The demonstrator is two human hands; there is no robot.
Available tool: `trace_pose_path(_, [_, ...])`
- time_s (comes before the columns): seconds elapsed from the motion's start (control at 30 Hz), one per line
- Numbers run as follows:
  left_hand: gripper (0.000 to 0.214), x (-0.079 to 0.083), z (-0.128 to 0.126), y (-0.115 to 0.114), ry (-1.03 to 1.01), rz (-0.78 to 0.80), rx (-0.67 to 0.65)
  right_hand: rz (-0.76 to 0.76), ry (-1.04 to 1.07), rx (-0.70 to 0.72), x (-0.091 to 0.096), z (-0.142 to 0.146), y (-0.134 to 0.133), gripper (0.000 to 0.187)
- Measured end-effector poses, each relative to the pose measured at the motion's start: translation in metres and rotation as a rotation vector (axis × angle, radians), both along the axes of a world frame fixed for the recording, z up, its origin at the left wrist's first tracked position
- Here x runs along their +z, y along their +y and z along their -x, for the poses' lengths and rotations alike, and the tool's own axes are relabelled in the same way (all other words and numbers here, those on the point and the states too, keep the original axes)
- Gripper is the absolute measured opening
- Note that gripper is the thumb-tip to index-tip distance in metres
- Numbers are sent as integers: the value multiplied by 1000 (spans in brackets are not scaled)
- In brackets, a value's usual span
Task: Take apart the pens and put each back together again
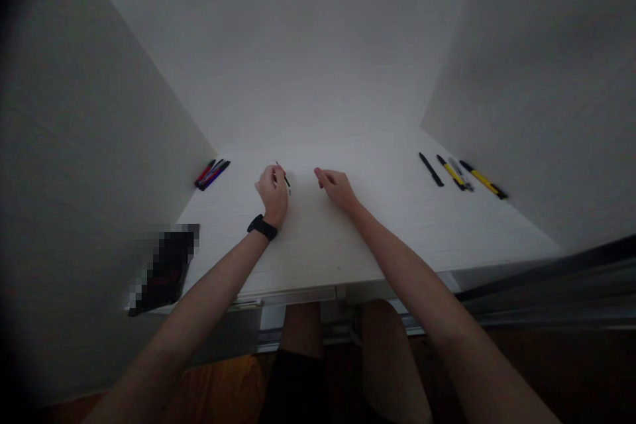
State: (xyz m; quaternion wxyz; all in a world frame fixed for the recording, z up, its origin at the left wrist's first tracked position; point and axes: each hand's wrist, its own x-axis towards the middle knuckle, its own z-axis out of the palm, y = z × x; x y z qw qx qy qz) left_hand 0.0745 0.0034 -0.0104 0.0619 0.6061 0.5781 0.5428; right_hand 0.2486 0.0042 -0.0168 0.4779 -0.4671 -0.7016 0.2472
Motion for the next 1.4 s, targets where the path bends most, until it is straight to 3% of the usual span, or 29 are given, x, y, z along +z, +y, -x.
trace_pose_path(0.17, [28,-2,-14,-5,564,193,-12,36,127,29,-3,-3,2,41])
trace_pose_path(0.37, [27,-3,-18,-12,776,251,-23,22,149,38,-7,-2,5,36])
trace_pose_path(0.53, [28,-5,-16,-10,794,236,-16,-60,84,53,-6,0,5,39])
trace_pose_path(0.7, [31,-3,-16,-6,659,133,-13,-60,19,92,-7,-2,7,36])
trace_pose_path(0.87, [33,2,-16,-7,575,1,-171,-1,0,67,-14,-4,9,28])
trace_pose_path(1.1, [29,5,-17,-9,680,-21,-321,19,39,159,-11,0,8,31])
trace_pose_path(1.23, [26,6,-15,-6,654,-17,-288,62,137,213,-8,0,9,35])
trace_pose_path(1.4, [25,7,-12,-5,556,22,-153,147,264,156,-11,-2,13,37])
